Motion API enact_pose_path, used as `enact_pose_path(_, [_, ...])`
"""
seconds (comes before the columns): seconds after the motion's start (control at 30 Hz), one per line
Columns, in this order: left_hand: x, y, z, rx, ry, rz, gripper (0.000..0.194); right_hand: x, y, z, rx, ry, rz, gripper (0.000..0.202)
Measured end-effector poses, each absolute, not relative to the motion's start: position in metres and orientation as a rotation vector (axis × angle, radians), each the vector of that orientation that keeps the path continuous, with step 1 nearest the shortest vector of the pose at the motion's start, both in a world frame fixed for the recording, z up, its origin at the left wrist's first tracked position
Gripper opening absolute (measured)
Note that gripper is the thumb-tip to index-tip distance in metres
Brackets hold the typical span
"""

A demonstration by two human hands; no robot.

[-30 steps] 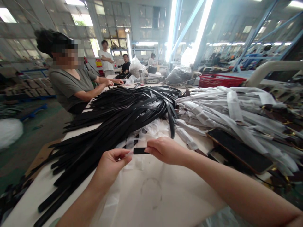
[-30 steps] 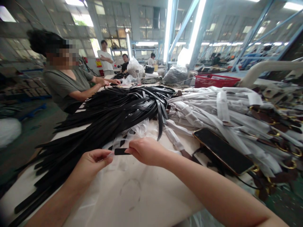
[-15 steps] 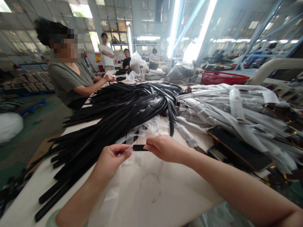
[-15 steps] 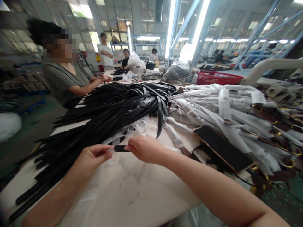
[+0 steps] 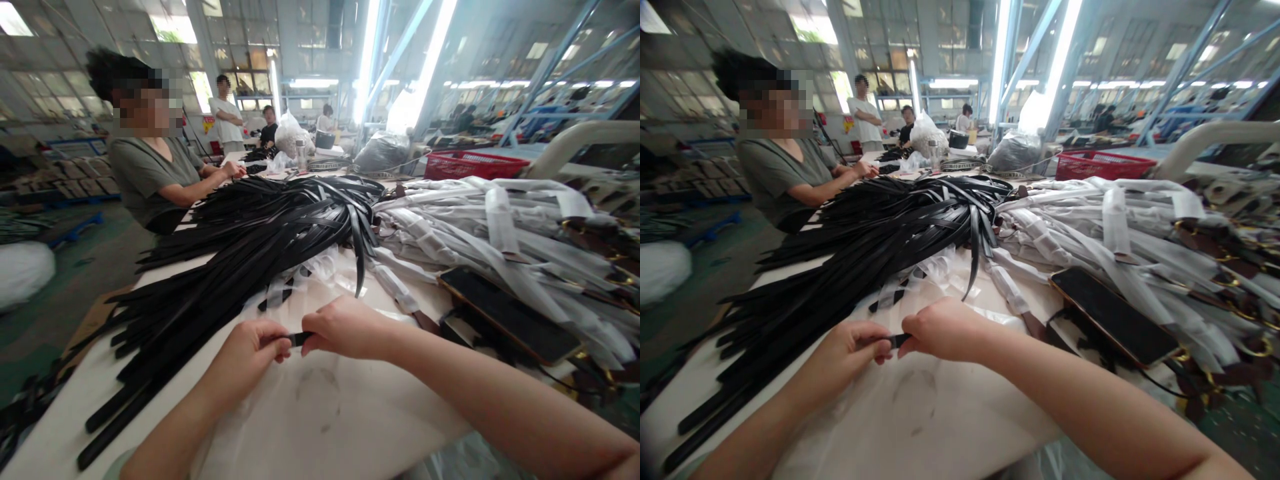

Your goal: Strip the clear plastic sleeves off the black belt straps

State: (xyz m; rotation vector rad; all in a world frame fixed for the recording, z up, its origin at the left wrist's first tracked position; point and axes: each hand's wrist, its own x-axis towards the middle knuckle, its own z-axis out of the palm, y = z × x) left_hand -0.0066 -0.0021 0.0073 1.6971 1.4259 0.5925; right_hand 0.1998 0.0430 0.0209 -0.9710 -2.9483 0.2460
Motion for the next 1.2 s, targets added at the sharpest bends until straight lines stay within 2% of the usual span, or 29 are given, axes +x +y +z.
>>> enact_pose_path(0.2, [-0.013, -0.003, 0.017, 1.6, 1.441, 0.521, 0.023, 0.224, 0.065, 0.036, -0.948, -2.926, 0.139, 0.019])
enact_pose_path(0.37, [0.008, -0.031, 0.037, 1.616, 1.469, 0.293, 0.015, 0.215, 0.046, 0.036, -0.712, -2.924, 0.087, 0.027])
enact_pose_path(0.53, [0.021, -0.065, 0.048, 1.719, 1.653, 0.301, 0.013, 0.198, 0.012, 0.031, -0.354, -2.965, 0.176, 0.026])
enact_pose_path(0.63, [0.005, -0.077, 0.046, 1.799, 1.763, 0.212, 0.017, 0.206, 0.022, 0.032, -0.432, -2.973, 0.136, 0.033])
enact_pose_path(0.73, [-0.011, -0.081, 0.041, 1.827, 1.888, 0.168, 0.022, 0.214, 0.037, 0.035, -0.577, -2.953, 0.092, 0.027])
enact_pose_path(0.97, [0.01, -0.072, 0.038, 1.794, 1.708, 0.44, 0.028, 0.202, 0.02, 0.027, -0.455, -2.915, 0.084, 0.026])
enact_pose_path(1.13, [0.007, -0.07, 0.041, 1.701, 1.793, 0.473, 0.033, 0.215, 0.045, 0.028, -0.753, -2.898, 0.043, 0.022])
enact_pose_path(1.2, [0.011, -0.068, 0.042, 1.665, 1.784, 0.494, 0.033, 0.213, 0.045, 0.027, -0.682, -2.892, 0.042, 0.02])
